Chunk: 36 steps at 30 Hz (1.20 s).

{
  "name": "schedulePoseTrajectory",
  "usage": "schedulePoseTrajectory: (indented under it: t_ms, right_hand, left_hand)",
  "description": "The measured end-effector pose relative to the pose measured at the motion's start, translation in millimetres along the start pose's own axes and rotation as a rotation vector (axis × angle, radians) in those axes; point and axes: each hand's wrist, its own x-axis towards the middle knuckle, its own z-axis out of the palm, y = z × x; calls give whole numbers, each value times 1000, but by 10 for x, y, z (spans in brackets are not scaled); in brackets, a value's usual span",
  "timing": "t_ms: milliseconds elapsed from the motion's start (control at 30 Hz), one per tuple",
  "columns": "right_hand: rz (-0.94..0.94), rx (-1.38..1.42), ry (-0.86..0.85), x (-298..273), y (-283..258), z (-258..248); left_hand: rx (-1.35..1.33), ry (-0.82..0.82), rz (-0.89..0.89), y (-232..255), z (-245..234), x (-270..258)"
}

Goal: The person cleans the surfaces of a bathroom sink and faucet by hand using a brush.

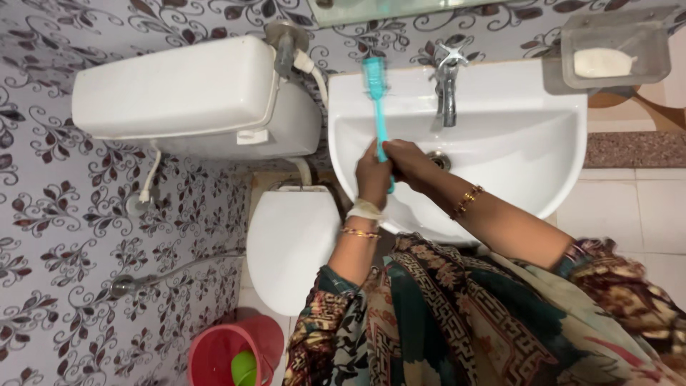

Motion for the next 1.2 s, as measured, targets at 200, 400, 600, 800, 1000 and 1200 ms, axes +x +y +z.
schedulePoseTrajectory:
  t_ms: [200,400,600,800,1000,1200]
  right_hand:
    - [33,-256,-151,-115,317,353]
    - [-39,-73,-78,27,243,72]
    - [-101,-31,-171,124,214,374]
    - [-108,-593,-379,-680,448,619]
    - [184,-256,-225,-942,577,646]
    - [28,-237,-30,-106,354,411]
  left_hand:
    - [-124,165,-156,-170,-367,-420]
    - [232,63,77,207,-63,-284]
    - [77,68,64,219,-388,-210]
    - [-85,143,-229,-105,-669,-1072]
    - [-121,87,-66,-240,-657,-1334]
    - [62,86,58,149,-334,-509]
